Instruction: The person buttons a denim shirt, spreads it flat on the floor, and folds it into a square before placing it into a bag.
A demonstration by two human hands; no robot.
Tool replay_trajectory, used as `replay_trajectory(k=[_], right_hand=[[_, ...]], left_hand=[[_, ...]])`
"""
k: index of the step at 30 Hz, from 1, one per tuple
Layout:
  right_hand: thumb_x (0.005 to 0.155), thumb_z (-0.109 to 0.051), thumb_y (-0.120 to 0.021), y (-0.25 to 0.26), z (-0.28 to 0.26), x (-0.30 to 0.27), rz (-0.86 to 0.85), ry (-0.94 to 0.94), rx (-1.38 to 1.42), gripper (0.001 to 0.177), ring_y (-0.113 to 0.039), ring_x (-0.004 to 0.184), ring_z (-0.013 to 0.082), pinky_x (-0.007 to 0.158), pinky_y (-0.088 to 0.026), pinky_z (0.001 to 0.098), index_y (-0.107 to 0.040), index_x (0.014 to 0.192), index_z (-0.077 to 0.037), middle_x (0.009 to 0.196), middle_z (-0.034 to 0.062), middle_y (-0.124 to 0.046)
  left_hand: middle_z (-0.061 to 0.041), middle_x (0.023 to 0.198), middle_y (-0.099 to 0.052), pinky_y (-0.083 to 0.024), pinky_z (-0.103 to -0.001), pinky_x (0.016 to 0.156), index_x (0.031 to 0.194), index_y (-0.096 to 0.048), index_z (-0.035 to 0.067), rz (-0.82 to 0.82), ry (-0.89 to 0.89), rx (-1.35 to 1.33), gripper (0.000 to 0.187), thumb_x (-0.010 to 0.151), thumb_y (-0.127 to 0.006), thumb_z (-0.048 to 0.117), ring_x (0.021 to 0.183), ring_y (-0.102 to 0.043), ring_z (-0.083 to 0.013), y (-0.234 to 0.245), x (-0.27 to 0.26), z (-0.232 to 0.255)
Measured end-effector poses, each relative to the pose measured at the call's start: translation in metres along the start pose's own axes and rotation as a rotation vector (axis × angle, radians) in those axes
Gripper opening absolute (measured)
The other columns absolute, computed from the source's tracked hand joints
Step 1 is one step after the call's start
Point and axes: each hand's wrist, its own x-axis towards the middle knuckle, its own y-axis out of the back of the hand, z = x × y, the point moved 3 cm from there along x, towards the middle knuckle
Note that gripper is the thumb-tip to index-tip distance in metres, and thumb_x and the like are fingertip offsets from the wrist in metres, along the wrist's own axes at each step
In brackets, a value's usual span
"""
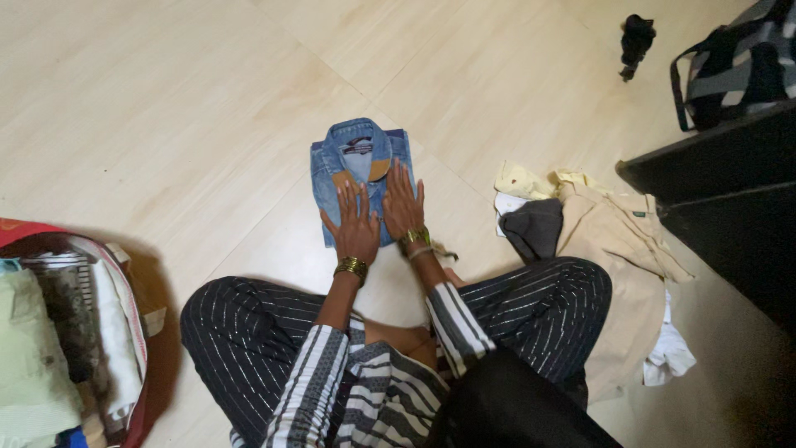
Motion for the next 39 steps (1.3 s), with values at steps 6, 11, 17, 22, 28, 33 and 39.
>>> replay_trajectory(k=[6, 11, 17, 22, 28, 33, 39], right_hand=[[0.102, -0.023, -0.04, 0.005, -0.003, 0.021, -0.031, -0.018, 0.012, 0.068, -0.006, 0.16, 0.0272, 0.124, -0.009, 0.0589, -0.016, 0.163, -0.009, 0.175, 0.0079, -0.004], [0.09, -0.017, -0.046, 0.003, 0.004, 0.086, -0.061, -0.162, -0.055, 0.084, -0.003, 0.16, 0.0246, 0.125, -0.011, 0.0556, -0.008, 0.165, -0.011, 0.173, 0.0053, 0.002], [0.104, -0.021, -0.033, -0.003, 0.011, 0.074, -0.065, -0.137, -0.035, 0.067, -0.002, 0.159, 0.0276, 0.123, -0.013, 0.0573, -0.007, 0.164, -0.008, 0.173, 0.0081, 0.003], [0.106, -0.028, -0.028, -0.011, 0.001, -0.014, -0.116, -0.011, -0.059, 0.064, -0.004, 0.16, 0.0256, 0.126, -0.009, 0.0561, -0.012, 0.164, -0.005, 0.172, 0.0107, -0.003], [0.105, -0.028, -0.033, -0.013, 0.003, 0.045, -0.07, -0.012, 0.009, 0.068, -0.002, 0.159, 0.0278, 0.124, -0.007, 0.0586, -0.008, 0.162, -0.002, 0.173, 0.0129, -0.003], [0.1, -0.02, -0.039, -0.01, 0.015, 0.098, -0.013, -0.099, -0.157, 0.074, -0.004, 0.16, 0.0264, 0.125, -0.012, 0.0568, -0.007, 0.165, -0.006, 0.174, 0.0114, 0.0], [0.105, -0.026, -0.037, -0.009, 0.006, 0.018, -0.02, 0.041, 0.03, 0.068, -0.008, 0.159, 0.0266, 0.124, -0.016, 0.0556, -0.008, 0.163, -0.006, 0.173, 0.0116, -0.004]], left_hand=[[-0.015, 0.17, -0.017, -0.006, -0.074, 0.116, 0.163, -0.025, 0.015, -0.012, 0.004, 0.007, 0.071, 0.099, -0.052, 0.03, 0.158, -0.013, -0.0306, 0.003, 0.002, 0.002], [-0.015, 0.17, -0.018, -0.007, -0.073, 0.116, 0.163, -0.026, 0.015, 0.012, 0.0, 0.019, 0.07, 0.099, -0.051, 0.029, 0.158, -0.014, -0.0311, 0.008, 0.002, 0.006], [-0.015, 0.17, -0.016, -0.006, -0.073, 0.116, 0.162, -0.025, 0.015, 0.008, -0.001, -0.006, 0.069, 0.1, -0.05, 0.03, 0.158, -0.012, -0.031, 0.006, 0.001, 0.004], [-0.014, 0.17, -0.014, -0.003, -0.074, 0.116, 0.162, -0.022, 0.016, -0.016, -0.002, 0.022, 0.07, 0.1, -0.049, 0.032, 0.157, -0.011, -0.0292, 0.003, 0.003, 0.002], [-0.015, 0.17, -0.015, -0.005, -0.074, 0.116, 0.163, -0.021, 0.016, -0.03, 0.006, 0.028, 0.07, 0.101, -0.049, 0.031, 0.157, -0.011, -0.0309, -0.002, 0.004, 0.002], [-0.014, 0.17, -0.016, -0.006, -0.074, 0.116, 0.163, -0.023, 0.017, -0.016, 0.02, 0.055, 0.07, 0.1, -0.051, 0.03, 0.158, -0.012, -0.0305, 0.0, 0.005, 0.007], [-0.014, 0.171, -0.015, -0.005, -0.074, 0.117, 0.164, -0.024, 0.016, -0.007, -0.005, 0.045, 0.07, 0.101, -0.051, 0.03, 0.158, -0.012, -0.031, 0.0, 0.003, 0.003]])
